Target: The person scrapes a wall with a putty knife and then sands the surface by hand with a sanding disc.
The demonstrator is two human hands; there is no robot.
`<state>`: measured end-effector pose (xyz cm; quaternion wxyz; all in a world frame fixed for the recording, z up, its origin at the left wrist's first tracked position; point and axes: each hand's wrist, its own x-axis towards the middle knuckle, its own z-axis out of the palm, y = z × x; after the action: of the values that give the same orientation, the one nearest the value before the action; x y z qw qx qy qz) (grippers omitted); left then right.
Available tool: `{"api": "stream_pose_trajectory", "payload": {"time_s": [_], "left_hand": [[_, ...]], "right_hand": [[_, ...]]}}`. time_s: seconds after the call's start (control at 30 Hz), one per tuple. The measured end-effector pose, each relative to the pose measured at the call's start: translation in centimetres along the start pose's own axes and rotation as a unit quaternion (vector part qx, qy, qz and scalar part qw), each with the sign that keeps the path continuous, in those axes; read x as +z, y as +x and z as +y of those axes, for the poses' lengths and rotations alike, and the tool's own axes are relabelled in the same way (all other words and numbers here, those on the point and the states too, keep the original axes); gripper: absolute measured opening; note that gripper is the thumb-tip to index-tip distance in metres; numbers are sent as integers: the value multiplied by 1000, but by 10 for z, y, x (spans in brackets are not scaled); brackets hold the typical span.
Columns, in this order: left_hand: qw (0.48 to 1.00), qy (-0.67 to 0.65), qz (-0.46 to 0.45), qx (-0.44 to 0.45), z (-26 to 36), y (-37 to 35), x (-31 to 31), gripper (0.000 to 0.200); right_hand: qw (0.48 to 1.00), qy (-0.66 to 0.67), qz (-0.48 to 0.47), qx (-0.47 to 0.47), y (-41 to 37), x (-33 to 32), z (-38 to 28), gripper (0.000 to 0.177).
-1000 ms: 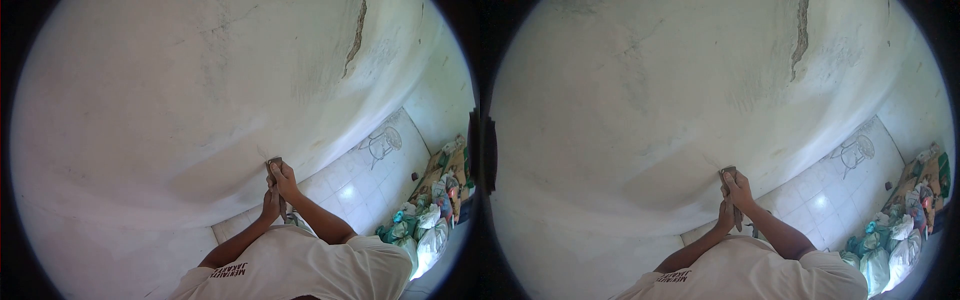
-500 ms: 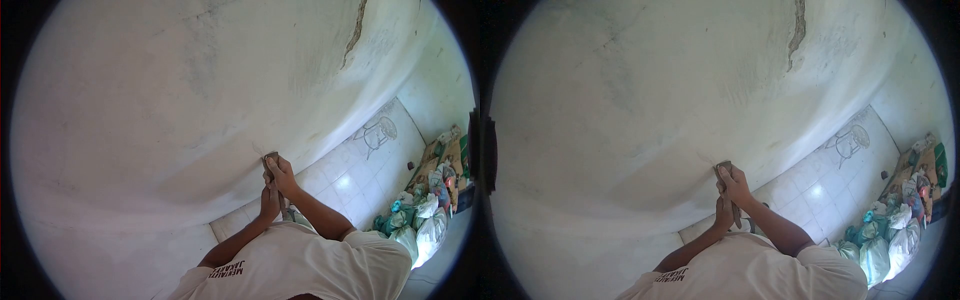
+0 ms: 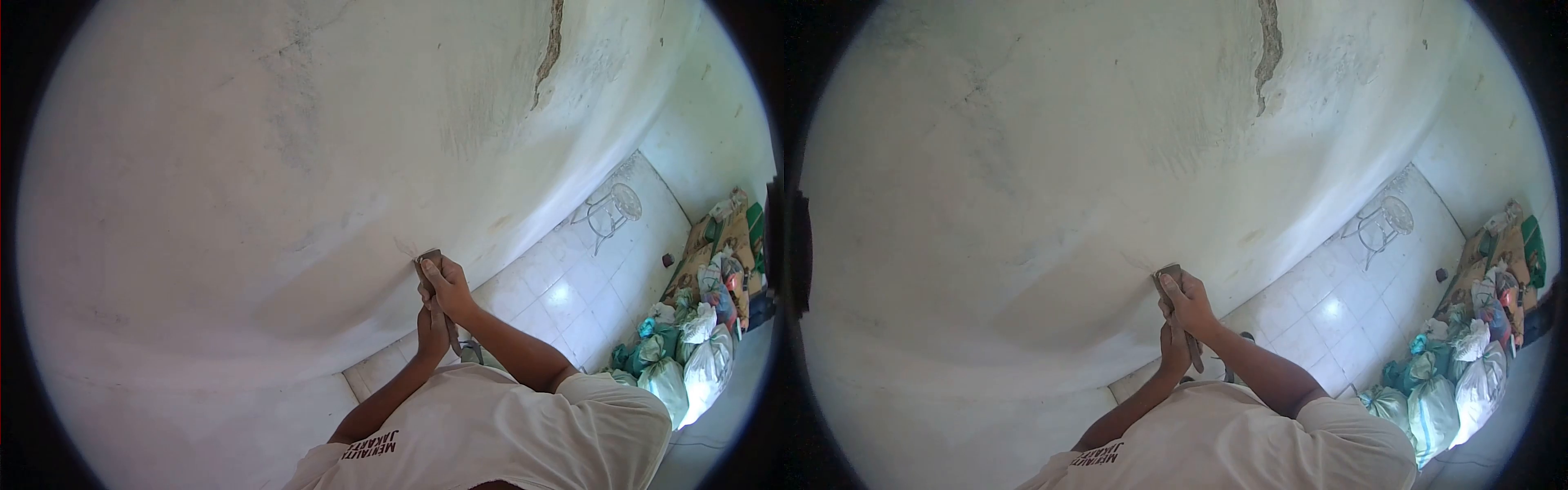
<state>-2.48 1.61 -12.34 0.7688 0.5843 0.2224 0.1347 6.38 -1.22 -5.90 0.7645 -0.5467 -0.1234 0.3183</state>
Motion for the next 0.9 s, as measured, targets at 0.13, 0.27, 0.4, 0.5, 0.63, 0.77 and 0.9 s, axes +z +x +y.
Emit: {"api": "stream_pose_trajectory", "payload": {"time_s": [0.13,0.27,0.4,0.5,0.63,0.77,0.9], "left_hand": [[999,-34,-3,21,3,4,5,49],[998,-54,-19,29,-14,13,3,46],[999,-34,1,7,-2,7,6,43],[1000,-26,-3,1,-22,0,1,42],[999,-31,-3,15,-54,-1,-1,42],[1000,-14,-5,19,-42,5,-3,42],[998,-47,-24,36,-17,23,-3,43]], "right_hand": [[999,-25,-2,-43,3,-3,4,25],[997,-56,-25,-51,5,-8,4,25],[998,-30,-43,-35,-2,-11,1,26],[998,-8,-51,-33,-10,-21,18,25],[998,-18,-46,-33,-14,-30,39,25],[998,-29,-39,-44,-5,-27,39,24],[995,-45,-17,-81,5,-6,3,25]]}}
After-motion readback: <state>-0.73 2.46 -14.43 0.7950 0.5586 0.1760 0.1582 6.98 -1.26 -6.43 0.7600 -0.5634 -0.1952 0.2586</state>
